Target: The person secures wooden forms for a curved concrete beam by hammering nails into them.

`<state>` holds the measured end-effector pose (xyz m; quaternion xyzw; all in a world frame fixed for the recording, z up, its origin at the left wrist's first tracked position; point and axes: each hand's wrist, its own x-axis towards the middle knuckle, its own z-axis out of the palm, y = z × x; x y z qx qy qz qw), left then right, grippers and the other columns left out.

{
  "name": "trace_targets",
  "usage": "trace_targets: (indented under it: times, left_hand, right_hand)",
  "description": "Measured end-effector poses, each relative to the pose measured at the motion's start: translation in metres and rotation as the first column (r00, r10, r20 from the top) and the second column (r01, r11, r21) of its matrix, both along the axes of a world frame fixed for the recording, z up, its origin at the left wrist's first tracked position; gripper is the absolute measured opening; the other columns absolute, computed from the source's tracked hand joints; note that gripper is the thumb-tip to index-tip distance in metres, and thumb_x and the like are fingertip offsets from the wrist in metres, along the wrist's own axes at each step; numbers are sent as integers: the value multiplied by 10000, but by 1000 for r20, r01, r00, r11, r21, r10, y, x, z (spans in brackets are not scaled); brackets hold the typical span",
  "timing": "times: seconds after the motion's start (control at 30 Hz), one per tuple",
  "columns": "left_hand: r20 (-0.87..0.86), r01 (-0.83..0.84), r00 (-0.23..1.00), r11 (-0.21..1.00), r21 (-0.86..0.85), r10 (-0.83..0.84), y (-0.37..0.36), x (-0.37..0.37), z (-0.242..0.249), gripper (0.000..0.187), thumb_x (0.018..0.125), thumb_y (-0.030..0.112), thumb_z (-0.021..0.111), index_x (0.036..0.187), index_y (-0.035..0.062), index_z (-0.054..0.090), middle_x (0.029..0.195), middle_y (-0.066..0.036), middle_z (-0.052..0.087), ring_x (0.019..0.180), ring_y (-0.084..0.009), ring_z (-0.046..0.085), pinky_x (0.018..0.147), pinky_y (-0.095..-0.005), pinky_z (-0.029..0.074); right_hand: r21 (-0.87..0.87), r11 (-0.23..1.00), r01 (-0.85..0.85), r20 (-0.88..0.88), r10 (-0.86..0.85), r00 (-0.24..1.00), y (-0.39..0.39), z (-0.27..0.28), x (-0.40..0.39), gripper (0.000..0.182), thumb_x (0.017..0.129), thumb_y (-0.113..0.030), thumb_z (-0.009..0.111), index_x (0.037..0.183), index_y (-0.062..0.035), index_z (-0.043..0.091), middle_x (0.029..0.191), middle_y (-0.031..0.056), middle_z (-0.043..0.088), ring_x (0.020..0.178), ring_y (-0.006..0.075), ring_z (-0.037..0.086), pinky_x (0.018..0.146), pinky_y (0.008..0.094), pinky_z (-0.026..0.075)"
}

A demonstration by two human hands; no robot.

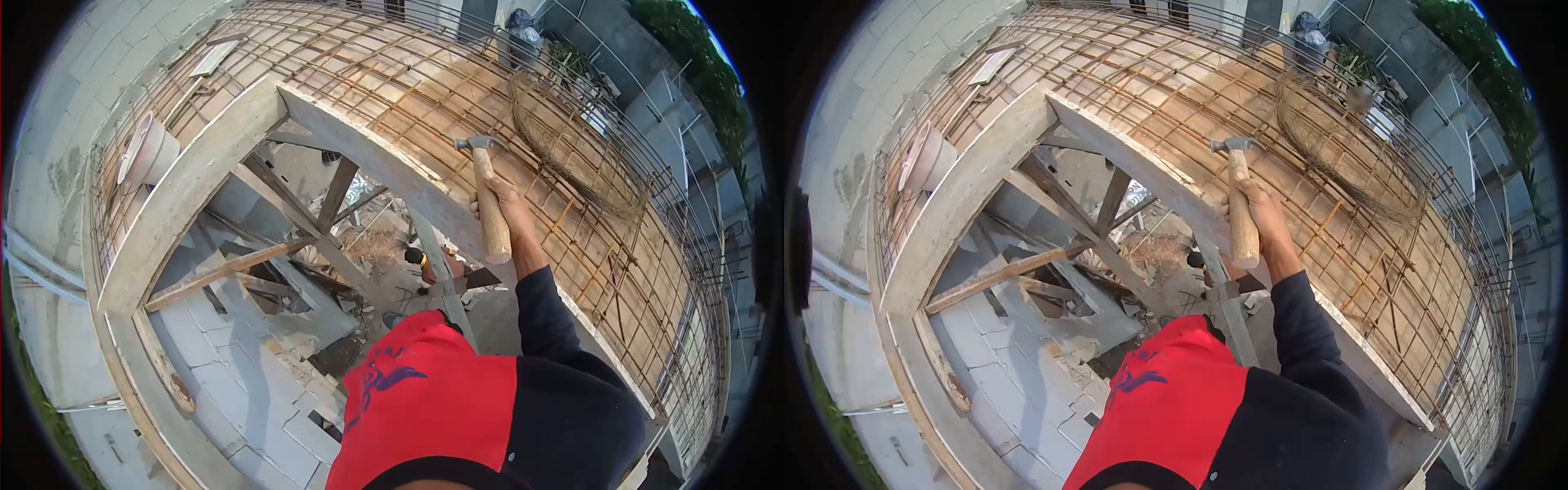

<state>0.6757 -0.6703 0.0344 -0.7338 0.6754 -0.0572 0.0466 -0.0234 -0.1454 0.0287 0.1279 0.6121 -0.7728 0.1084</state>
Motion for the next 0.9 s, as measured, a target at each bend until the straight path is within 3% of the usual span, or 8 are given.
trace_targets:
  times: [0.1, 0.13, 0.17, 0.2, 0.23, 0.33, 0.53, 0.9]
  left_hand:
    - [-205, -153, 961, 974, 165, 186, -17, 101, -12, 1059, 754, 533, 709, 1458, -36, 159, 1412, -271, 376, 1310, -304, 401, 1047, -378, 366]
    - [-236, 8, 971, 996, -94, -30, 24, 3, 27, 1082, 734, 546, 729, 1447, -50, 175, 1412, -290, 371, 1313, -335, 394, 1068, -379, 333]
    - [-272, -1, 961, 987, -158, -42, -20, 47, -11, 1120, 704, 553, 748, 1437, -71, 176, 1428, -316, 327, 1335, -383, 344, 1090, -402, 301]
    - [-111, 6, 993, 979, -205, -30, 25, -80, 60, 1127, 702, 575, 737, 1443, -59, 172, 1438, -322, 298, 1346, -423, 297, 1090, -444, 298]
    - [-85, 70, 991, 951, -302, -100, -12, -53, 33, 1156, 684, 609, 728, 1483, 35, 120, 1454, -331, 255, 1365, -438, 250, 1111, -464, 251]
    - [-250, 24, 966, 983, -182, -70, -45, -93, 26, 1136, 693, 634, 703, 1495, 85, 115, 1449, -296, 305, 1349, -438, 288, 1103, -469, 262]
    - [-79, -136, 989, 973, -186, 123, -70, -125, 19, 905, 761, 738, 527, 1382, 90, 419, 1163, -260, 601, 1093, -417, 570, 908, -489, 458]
    - [-126, -97, 990, 958, -269, 65, -66, -130, 23, 794, 805, 715, 490, 1308, 102, 510, 1116, -263, 617, 1001, -415, 609, 845, -478, 482]
  right_hand:
    - [192, 981, -21, -79, 37, 996, 9, -12, -2, 340, 947, -327, 477, 925, 4, 550, 714, 113, 603, 536, 158, 593, 467, 241, 490]
    - [151, 986, 76, -183, -48, 982, -2, -13, 2, 311, 954, -324, 476, 903, -23, 536, 705, 100, 582, 525, 149, 582, 453, 238, 481]
    - [196, 973, 123, -259, -70, 963, -7, -7, 3, 319, 954, -330, 484, 916, -18, 539, 707, 90, 572, 527, 143, 574, 466, 242, 475]
    - [268, 950, 160, -322, -68, 944, -6, -9, 3, 329, 953, -333, 489, 938, -10, 544, 722, 80, 573, 550, 139, 573, 482, 242, 466]
    - [250, 959, 135, -288, -60, 956, -3, -12, 1, 333, 954, -335, 489, 965, -8, 547, 737, 77, 578, 567, 136, 576, 492, 246, 467]
    - [231, 971, 67, -191, -22, 981, 12, -18, -9, 358, 950, -357, 498, 1013, -9, 552, 755, 75, 581, 594, 128, 579, 496, 245, 463]
    - [236, 960, 151, -212, -101, 972, 29, -30, -23, 443, 912, -426, 566, 1062, -9, 565, 740, 74, 570, 596, 139, 573, 512, 261, 462]
    - [449, 871, 198, -359, -27, 933, -110, -28, -100, 479, 894, -446, 587, 1069, -1, 553, 748, 74, 567, 610, 146, 575, 526, 266, 467]
